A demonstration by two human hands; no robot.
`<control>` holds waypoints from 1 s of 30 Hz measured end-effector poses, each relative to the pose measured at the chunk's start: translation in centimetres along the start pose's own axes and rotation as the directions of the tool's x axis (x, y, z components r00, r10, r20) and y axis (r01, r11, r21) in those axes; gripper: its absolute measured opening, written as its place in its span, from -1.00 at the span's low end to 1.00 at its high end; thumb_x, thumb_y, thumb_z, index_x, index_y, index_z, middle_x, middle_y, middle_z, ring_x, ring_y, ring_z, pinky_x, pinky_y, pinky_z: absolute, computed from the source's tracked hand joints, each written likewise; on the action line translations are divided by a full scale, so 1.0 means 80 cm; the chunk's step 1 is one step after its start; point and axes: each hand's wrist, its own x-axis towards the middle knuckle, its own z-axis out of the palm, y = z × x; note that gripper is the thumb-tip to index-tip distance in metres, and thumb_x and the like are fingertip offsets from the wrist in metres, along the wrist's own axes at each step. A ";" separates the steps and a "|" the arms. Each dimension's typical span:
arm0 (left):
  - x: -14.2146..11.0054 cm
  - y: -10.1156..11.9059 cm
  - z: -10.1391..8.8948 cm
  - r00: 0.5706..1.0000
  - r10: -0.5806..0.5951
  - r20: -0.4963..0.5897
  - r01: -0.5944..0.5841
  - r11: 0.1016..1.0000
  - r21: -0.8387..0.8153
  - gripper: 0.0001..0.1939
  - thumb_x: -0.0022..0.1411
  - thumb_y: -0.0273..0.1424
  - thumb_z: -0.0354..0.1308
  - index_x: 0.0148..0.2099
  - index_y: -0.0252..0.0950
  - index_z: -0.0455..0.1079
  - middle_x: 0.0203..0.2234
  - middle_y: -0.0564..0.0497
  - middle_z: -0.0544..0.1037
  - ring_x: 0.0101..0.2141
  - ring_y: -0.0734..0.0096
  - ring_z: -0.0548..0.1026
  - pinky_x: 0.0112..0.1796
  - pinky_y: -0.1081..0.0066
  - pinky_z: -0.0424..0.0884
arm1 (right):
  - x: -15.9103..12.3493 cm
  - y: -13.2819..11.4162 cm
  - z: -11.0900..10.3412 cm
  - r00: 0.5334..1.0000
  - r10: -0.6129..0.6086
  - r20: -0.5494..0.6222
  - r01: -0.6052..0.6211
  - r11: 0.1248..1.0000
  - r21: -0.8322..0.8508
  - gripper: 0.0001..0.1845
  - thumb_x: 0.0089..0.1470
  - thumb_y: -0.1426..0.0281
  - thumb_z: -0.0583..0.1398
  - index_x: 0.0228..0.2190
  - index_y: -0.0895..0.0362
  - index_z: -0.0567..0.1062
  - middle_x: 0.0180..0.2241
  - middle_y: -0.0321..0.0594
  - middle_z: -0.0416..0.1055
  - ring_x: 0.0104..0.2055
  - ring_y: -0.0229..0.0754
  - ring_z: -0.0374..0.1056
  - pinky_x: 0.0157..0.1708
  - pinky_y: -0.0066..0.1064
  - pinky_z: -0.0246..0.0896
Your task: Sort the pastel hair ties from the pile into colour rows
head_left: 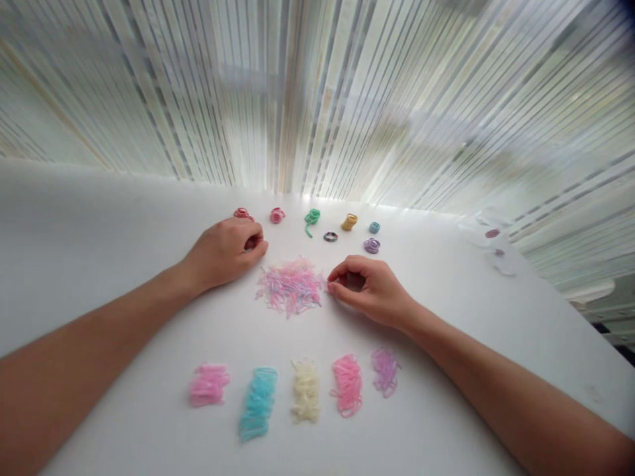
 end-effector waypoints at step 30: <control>-0.001 0.006 -0.006 0.999 -0.047 0.023 0.047 0.998 0.037 -0.76 0.34 -0.18 0.04 -0.34 -0.18 0.27 -0.39 -0.04 0.54 -0.31 0.20 0.50 -0.20 0.24 0.35 | 0.002 0.001 0.006 0.997 -0.072 -0.013 0.070 0.991 -0.118 -0.95 0.17 0.44 0.35 -0.34 0.10 0.67 -0.44 -0.27 0.54 -0.42 -0.22 0.36 -0.32 -0.34 0.23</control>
